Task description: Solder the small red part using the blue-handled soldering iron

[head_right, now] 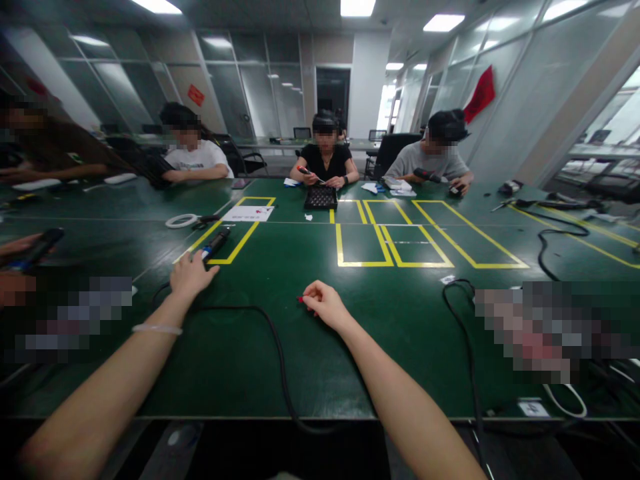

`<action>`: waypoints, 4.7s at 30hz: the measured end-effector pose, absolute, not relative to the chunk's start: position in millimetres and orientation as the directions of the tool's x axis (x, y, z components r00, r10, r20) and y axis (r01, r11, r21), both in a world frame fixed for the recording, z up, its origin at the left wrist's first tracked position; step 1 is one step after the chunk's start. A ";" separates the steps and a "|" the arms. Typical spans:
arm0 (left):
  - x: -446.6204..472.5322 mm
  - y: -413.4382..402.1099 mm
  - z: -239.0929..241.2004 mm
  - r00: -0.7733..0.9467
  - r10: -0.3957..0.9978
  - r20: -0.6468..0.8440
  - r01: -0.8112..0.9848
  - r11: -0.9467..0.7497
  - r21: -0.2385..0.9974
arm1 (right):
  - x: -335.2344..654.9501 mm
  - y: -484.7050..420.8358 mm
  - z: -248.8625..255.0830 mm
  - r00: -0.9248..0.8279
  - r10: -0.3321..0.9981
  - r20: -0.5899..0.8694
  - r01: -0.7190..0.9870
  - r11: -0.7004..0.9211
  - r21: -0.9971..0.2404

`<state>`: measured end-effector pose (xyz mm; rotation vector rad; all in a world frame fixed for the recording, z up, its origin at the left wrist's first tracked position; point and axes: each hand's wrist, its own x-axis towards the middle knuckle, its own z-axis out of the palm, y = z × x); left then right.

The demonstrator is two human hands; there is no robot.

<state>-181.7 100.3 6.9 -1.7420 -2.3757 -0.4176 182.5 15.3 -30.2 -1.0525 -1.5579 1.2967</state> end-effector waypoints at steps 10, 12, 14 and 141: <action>-218.5 98.8 9.4 -0.319 0.943 0.091 0.947 0.315 0.058 | 181.8 16.2 -30.1 -0.315 0.945 0.087 0.097 0.123 -0.988; -207.5 89.5 8.1 -0.282 0.952 0.116 0.959 0.280 0.034 | 181.2 16.1 -30.3 -0.320 0.943 0.091 0.104 0.130 -0.986; -193.6 78.5 6.6 -0.244 0.960 0.139 0.969 0.245 0.008 | 180.3 16.0 -30.8 -0.329 0.940 0.096 0.108 0.138 -0.985; -241.6 58.9 6.0 -0.203 0.937 0.286 0.960 0.248 -0.130 | 159.5 -28.4 -3.6 -0.723 0.667 0.182 0.404 0.621 -0.672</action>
